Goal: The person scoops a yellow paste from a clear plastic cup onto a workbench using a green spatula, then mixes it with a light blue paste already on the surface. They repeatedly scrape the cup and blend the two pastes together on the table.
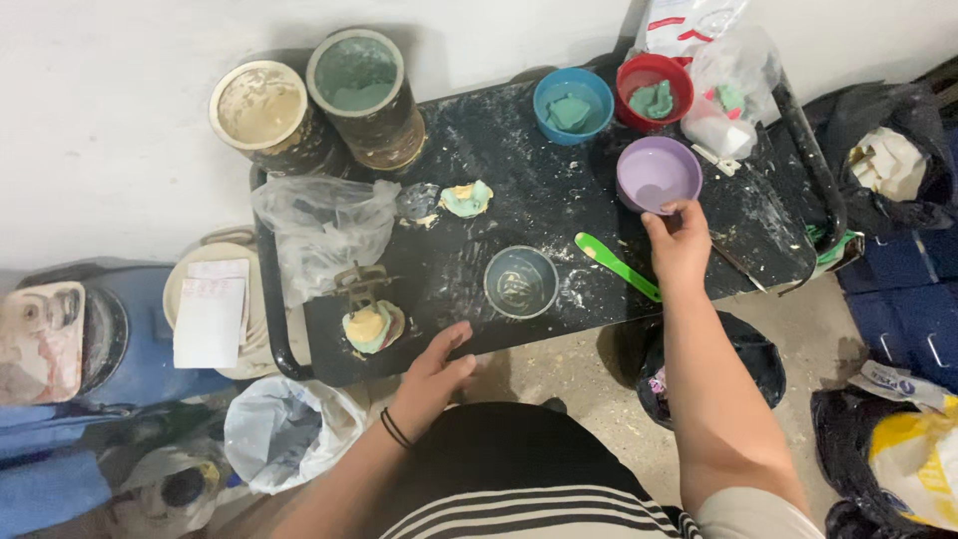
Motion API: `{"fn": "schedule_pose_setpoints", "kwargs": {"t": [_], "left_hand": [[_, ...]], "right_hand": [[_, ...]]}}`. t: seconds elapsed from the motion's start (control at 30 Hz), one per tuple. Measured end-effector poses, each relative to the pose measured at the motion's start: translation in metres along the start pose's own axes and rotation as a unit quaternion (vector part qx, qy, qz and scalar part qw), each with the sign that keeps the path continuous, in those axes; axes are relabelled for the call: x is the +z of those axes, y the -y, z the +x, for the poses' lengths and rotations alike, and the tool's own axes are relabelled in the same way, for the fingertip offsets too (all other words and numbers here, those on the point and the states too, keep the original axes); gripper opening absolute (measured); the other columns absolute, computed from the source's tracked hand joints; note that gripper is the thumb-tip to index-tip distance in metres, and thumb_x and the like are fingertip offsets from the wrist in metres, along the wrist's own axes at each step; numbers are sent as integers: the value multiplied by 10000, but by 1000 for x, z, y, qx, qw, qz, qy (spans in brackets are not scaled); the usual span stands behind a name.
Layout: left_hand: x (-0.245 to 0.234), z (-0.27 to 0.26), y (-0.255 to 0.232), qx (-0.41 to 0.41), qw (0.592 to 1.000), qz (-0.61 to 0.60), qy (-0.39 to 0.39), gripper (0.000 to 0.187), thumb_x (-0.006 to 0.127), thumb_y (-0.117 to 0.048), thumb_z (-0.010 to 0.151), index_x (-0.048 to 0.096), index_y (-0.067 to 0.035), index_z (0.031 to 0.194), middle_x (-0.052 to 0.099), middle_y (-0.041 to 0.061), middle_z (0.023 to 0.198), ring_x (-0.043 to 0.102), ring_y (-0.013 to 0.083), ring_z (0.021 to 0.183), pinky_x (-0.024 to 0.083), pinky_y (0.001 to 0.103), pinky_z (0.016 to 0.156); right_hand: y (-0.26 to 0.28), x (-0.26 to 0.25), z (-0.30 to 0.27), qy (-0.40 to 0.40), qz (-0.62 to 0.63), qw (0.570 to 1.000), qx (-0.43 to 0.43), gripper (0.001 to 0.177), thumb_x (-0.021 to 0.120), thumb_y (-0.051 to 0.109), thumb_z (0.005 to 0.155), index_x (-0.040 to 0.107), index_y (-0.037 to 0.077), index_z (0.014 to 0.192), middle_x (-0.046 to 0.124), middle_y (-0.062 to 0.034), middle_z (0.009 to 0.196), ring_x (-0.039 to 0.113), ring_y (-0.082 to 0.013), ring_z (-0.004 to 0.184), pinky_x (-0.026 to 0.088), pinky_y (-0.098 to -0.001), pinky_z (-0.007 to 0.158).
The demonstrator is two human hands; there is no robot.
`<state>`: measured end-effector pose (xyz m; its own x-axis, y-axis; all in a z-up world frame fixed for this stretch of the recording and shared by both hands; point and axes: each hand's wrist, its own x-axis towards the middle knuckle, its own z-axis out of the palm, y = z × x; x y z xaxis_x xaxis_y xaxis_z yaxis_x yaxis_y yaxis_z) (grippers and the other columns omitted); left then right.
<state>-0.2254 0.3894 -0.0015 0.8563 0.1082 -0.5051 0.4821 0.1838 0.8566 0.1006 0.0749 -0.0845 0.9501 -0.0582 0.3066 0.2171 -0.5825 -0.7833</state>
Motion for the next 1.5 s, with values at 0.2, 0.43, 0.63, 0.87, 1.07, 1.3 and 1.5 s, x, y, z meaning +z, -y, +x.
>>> {"fn": "schedule_pose_setpoints", "kwargs": {"t": [0.2,0.43,0.63,0.87,1.07,1.3,1.5], "left_hand": [[0,-9,3,21,998,65,-4,704,710,-363,950,480,-66,1544,478,287,1554,538,479,1368,491,606,1072],[8,-14,-2,51,978,201,18,655,682,-369,952,518,-81,1517,535,216,1523,466,431,1448,394,546,1180],[2,-6,29,125,943,305,54,542,631,-418,1017,544,-121,1461,611,178,1435,484,376,1444,369,545,1198],[8,-18,6,88,907,402,93,560,496,-472,1041,509,-117,1474,546,198,1534,362,401,1524,180,670,1228],[9,-12,19,84,906,403,95,531,492,-478,1041,514,-152,1459,512,196,1570,317,400,1546,144,700,1225],[9,-15,10,58,911,395,99,490,487,-442,1034,514,-180,1447,488,178,1595,312,359,1557,144,676,1240],[5,-6,20,74,909,398,99,456,519,-390,1046,506,-176,1448,498,210,1575,339,386,1539,174,693,1228]], "right_hand": [[18,-30,-27,45,99,992,-58,301,910,41,836,655,60,994,603,-243,1458,605,-433,1305,486,-472,1056],[137,-80,-81,143,62,979,-131,313,930,111,775,672,98,952,564,-330,1501,570,-543,1304,457,-586,1073],[169,-89,-104,163,38,978,-126,296,910,45,740,693,52,941,572,-321,1504,573,-515,1308,497,-530,1039],[184,-94,-111,155,-31,977,-140,280,934,96,733,729,89,923,605,-257,1512,636,-446,1261,563,-429,938],[179,-91,-109,146,-71,973,-162,273,938,116,732,736,104,916,623,-217,1513,659,-411,1235,581,-415,901],[177,-90,-108,142,-101,968,-181,270,936,191,741,724,137,899,638,-150,1521,653,-359,1272,581,-413,913],[175,-86,-108,140,-128,961,-200,266,932,225,733,724,162,886,646,-116,1519,663,-340,1256,579,-427,918]]}}
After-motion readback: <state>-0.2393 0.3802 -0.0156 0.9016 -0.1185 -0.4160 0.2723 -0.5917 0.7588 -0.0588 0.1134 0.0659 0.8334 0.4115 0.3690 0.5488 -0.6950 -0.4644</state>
